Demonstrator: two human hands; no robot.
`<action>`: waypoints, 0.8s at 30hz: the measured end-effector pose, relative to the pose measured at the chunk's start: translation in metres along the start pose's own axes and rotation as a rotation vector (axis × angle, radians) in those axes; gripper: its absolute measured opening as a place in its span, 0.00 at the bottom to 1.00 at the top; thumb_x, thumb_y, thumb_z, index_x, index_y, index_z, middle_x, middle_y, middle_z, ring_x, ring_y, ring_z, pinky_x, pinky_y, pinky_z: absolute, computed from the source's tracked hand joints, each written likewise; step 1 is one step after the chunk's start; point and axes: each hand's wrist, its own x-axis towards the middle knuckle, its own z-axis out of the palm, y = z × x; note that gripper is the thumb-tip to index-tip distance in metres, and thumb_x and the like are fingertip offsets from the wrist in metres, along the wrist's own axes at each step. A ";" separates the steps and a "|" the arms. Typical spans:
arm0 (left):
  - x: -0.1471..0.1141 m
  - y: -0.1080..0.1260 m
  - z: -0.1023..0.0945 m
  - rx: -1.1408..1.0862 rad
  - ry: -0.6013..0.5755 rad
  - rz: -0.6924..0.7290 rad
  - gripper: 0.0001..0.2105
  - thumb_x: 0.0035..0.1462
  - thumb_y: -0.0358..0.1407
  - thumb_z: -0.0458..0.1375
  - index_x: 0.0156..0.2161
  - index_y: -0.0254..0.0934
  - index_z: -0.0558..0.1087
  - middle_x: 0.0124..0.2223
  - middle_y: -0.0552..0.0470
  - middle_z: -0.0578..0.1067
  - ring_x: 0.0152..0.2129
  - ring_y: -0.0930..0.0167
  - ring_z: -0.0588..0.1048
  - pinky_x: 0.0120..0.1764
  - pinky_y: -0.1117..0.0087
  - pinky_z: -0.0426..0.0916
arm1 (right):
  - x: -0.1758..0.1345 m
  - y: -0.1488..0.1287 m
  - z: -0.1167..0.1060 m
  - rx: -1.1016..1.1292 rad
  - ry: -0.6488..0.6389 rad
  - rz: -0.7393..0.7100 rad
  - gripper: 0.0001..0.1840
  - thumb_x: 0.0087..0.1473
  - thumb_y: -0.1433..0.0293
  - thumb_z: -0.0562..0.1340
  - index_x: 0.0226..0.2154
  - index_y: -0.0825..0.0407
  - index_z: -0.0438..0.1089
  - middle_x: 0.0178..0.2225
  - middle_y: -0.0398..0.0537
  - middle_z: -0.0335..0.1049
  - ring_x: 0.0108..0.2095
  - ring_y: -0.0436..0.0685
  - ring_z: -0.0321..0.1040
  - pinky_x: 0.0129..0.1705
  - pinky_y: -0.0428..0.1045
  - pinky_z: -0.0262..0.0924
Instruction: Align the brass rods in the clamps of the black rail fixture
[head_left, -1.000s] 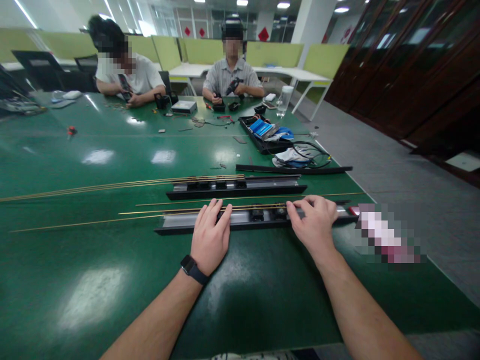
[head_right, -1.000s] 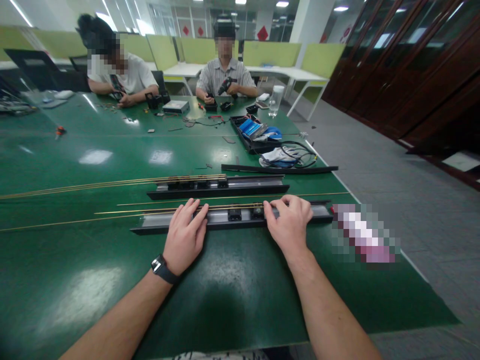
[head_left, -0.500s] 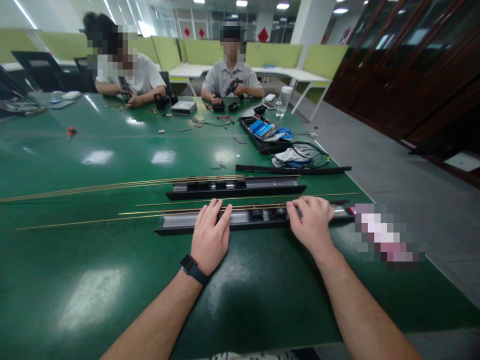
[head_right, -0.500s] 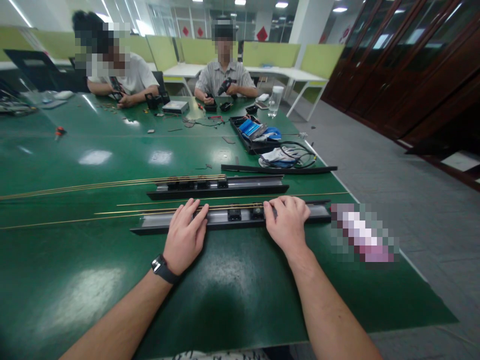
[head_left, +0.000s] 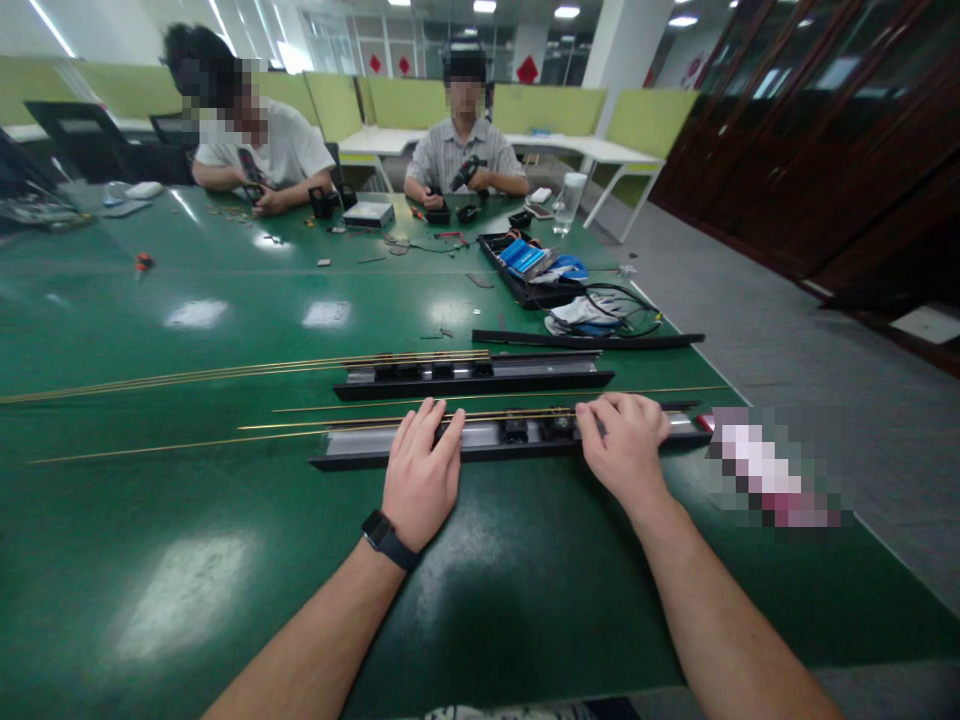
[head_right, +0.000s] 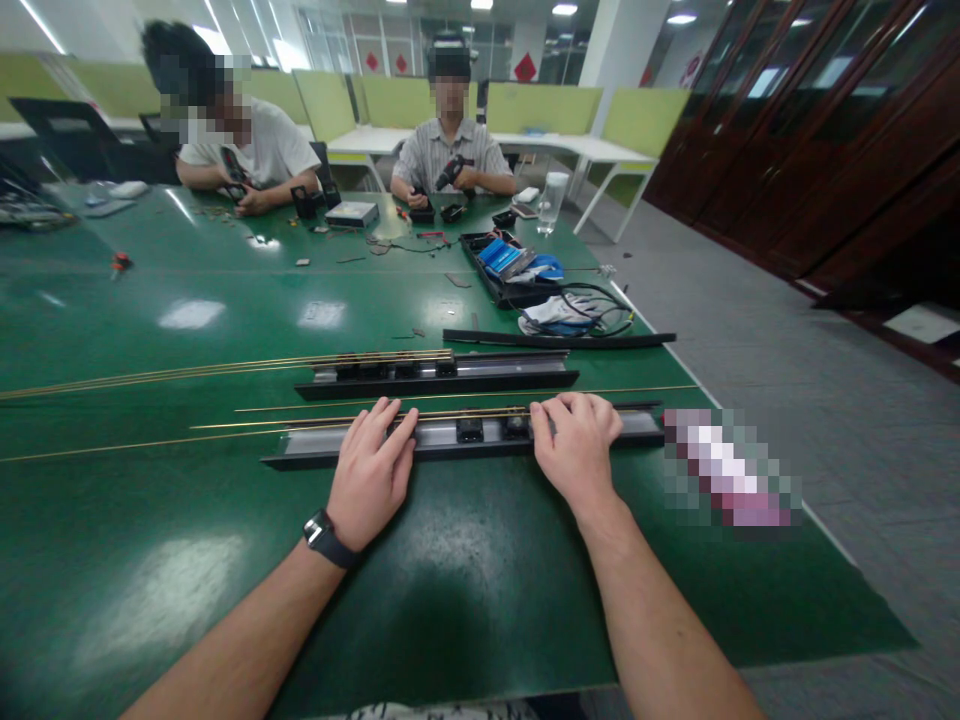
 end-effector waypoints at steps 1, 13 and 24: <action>0.000 0.000 0.000 0.000 -0.001 0.001 0.22 0.67 0.29 0.55 0.64 0.37 0.70 0.66 0.37 0.71 0.67 0.55 0.64 0.67 0.47 0.61 | 0.000 0.000 0.000 -0.002 -0.005 -0.009 0.19 0.67 0.58 0.56 0.33 0.49 0.76 0.43 0.52 0.74 0.50 0.65 0.59 0.52 0.60 0.48; 0.000 0.000 0.000 0.028 0.019 0.016 0.21 0.67 0.29 0.55 0.64 0.37 0.70 0.65 0.38 0.71 0.67 0.55 0.65 0.66 0.47 0.62 | 0.000 0.006 0.001 -0.013 0.024 0.025 0.17 0.67 0.58 0.57 0.33 0.49 0.74 0.42 0.53 0.74 0.50 0.66 0.59 0.51 0.61 0.49; 0.001 0.001 -0.001 0.026 0.012 0.011 0.21 0.67 0.29 0.55 0.64 0.36 0.70 0.65 0.37 0.71 0.67 0.55 0.65 0.66 0.47 0.63 | -0.001 -0.002 0.003 0.021 0.031 -0.025 0.16 0.67 0.58 0.58 0.34 0.48 0.75 0.41 0.50 0.75 0.50 0.64 0.60 0.52 0.60 0.48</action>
